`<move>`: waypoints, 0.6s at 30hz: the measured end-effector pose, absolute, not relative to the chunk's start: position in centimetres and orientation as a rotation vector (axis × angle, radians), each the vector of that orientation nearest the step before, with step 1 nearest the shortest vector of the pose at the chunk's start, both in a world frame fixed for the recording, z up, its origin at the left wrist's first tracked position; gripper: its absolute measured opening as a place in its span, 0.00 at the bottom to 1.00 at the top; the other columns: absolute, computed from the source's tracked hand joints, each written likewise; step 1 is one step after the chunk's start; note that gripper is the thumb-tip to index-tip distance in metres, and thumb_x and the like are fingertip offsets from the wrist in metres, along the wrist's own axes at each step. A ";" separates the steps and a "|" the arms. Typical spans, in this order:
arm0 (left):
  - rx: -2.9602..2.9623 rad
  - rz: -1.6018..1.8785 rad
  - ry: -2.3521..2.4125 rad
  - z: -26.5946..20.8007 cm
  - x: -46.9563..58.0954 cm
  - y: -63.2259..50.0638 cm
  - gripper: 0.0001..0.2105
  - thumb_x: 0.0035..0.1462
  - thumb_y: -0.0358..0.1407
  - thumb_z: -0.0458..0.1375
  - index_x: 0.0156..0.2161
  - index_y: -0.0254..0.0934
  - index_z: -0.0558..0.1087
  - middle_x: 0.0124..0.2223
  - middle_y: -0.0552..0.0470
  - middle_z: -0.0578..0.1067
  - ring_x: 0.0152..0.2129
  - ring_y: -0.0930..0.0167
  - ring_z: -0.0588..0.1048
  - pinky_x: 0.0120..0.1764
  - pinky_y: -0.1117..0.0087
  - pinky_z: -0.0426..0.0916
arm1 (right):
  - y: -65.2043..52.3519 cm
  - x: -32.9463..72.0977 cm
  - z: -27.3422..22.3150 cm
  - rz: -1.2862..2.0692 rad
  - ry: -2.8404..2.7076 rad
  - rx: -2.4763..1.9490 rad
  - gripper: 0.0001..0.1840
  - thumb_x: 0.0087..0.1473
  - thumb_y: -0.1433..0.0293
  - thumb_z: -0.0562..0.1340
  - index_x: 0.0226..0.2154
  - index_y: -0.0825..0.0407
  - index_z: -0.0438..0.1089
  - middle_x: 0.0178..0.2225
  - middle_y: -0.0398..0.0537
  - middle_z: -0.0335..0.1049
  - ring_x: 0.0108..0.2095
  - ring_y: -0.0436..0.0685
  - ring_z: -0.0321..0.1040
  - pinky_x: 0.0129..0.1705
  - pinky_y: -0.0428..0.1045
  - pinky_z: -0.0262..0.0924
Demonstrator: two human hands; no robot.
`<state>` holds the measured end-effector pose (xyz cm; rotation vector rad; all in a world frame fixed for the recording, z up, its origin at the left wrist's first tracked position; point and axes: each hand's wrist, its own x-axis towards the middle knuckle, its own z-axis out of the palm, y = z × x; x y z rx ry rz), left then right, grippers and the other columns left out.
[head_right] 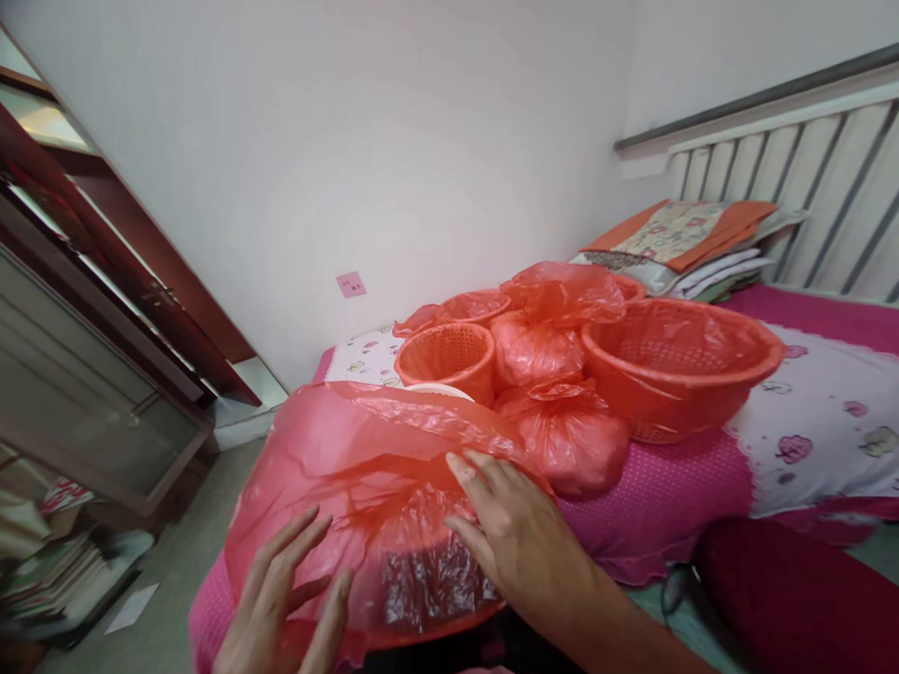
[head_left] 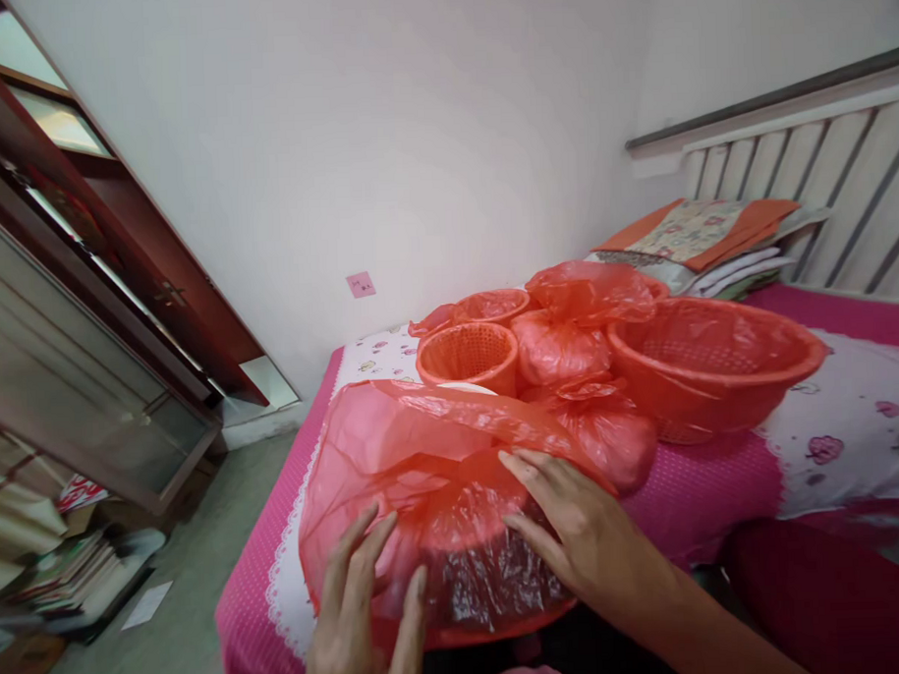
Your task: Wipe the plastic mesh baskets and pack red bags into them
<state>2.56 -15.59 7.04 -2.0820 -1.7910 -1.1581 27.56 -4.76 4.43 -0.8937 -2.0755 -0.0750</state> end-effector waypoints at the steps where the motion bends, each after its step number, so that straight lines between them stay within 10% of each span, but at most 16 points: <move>1: -2.093 -1.129 -1.861 6.8 2.3 -15.0 0.26 0.63 0.38 0.62 0.65 0.47 0.67 0.64 0.42 0.72 0.59 0.55 0.75 0.48 0.58 0.81 | -4.5 27.6 3.9 -0.057 -2.074 -0.952 0.29 0.63 0.68 0.64 0.64 0.57 0.62 0.57 0.64 0.74 0.56 0.71 0.75 0.53 0.67 0.75; 8: -1.953 -1.060 -2.203 3.5 2.3 -12.8 0.24 0.67 0.47 0.54 0.64 0.41 0.67 0.64 0.37 0.71 0.58 0.52 0.75 0.53 0.46 0.76 | -3.5 28.7 0.5 0.011 -2.057 -1.079 0.34 0.59 0.70 0.66 0.65 0.49 0.61 0.58 0.61 0.74 0.56 0.71 0.75 0.53 0.66 0.75; 18: -1.914 -1.099 -2.452 0.5 2.1 -13.3 0.24 0.65 0.51 0.54 0.59 0.41 0.73 0.51 0.41 0.82 0.44 0.56 0.83 0.49 0.53 0.77 | -3.5 29.7 -1.6 0.109 -2.079 -1.188 0.13 0.65 0.64 0.62 0.49 0.52 0.71 0.40 0.56 0.81 0.40 0.66 0.81 0.40 0.57 0.75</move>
